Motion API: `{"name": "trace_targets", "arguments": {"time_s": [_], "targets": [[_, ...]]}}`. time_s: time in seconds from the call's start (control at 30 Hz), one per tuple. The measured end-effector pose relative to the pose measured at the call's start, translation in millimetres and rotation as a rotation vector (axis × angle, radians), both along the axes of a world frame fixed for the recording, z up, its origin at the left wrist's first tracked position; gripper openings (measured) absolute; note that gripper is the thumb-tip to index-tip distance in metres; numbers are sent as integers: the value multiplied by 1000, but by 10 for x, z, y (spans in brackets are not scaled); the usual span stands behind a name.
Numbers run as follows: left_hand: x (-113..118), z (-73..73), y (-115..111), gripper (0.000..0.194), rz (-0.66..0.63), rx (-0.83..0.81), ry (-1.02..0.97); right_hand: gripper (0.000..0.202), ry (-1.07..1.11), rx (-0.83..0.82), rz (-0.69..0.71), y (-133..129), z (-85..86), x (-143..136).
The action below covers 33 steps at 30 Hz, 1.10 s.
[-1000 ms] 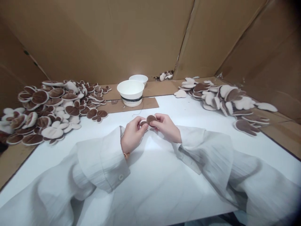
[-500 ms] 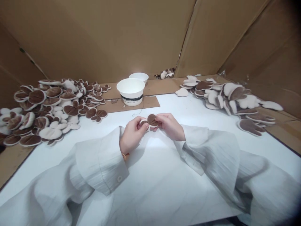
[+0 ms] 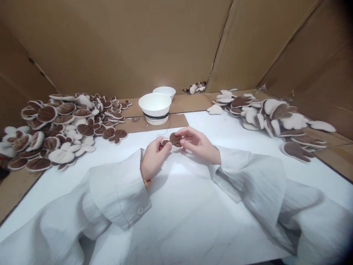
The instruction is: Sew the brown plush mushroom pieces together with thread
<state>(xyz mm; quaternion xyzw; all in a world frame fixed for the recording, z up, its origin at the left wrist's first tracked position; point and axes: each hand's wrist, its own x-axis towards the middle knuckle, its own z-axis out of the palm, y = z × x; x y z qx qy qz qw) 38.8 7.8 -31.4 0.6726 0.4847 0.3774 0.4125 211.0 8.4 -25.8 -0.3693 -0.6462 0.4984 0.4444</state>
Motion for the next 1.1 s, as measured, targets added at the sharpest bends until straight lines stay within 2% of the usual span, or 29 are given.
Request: {"name": "trace_targets", "arguments": {"time_s": [0.07,0.17,0.27,0.53,0.73,0.97,1.1], "targets": [[3,8,-11,13,4,8,-8,24,-55,79,32,5,-11,10],[12,37,-43,12,30,-21,-73,24,-118,126,4,21,-29,16],[16,66,-74,23,38,-51,-112,21,-90,43,9,35,-57,14],[12,64,-51,9,-80,80,-139,18,28,-95,-53,21,-61,-26],[4,45,-31,12,-147,29,-222,23,75,-148,-70,-13,-12,-56],[-3,39,-25,11,-147,33,-307,23,-19,-4,-73,-28,-24,-6],[-9,55,-42,13,-168,-18,-374,24,-18,13,-25,-22,-58,40]]}}
